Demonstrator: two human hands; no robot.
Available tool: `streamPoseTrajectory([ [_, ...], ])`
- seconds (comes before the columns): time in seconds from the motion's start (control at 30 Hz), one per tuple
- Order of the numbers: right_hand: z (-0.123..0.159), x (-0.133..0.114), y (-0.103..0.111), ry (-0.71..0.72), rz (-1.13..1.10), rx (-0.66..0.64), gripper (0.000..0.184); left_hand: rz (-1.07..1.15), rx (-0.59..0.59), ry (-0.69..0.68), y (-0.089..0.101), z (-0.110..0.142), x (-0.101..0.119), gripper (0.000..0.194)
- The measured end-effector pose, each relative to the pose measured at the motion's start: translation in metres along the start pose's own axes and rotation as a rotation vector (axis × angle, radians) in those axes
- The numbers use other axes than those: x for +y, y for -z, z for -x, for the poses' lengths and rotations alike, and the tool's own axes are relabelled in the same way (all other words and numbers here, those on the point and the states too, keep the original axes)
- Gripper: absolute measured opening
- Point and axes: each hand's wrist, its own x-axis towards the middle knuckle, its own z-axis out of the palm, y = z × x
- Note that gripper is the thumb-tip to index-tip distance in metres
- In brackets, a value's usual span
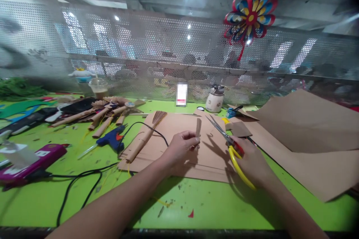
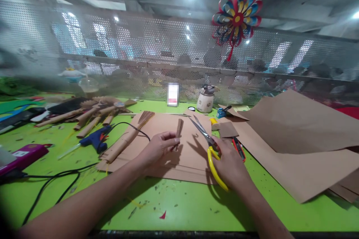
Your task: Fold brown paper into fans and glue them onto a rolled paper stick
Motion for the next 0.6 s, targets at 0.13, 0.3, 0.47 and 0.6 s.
streamPoseTrajectory([
  [0.13, 0.0, 0.022, 0.014, 0.084, 0.125, -0.095, 0.049, 0.064, -0.024, 0.08, 0.001, -0.001, 0.003, 0.025],
  [0.3, 0.009, 0.073, 0.044, 0.194, 0.247, -0.246, 0.05, 0.138, 0.009, 0.095, 0.001, -0.006, 0.002, 0.025],
  [0.47, 0.021, 0.113, 0.068, 0.278, 0.231, -0.369, 0.049, 0.127, 0.024, 0.117, 0.0, -0.01, -0.002, 0.021],
  [0.6, 0.023, 0.131, 0.077, 0.287, 0.221, -0.435, 0.048, 0.092, -0.03, 0.141, -0.003, -0.007, 0.002, 0.013],
])
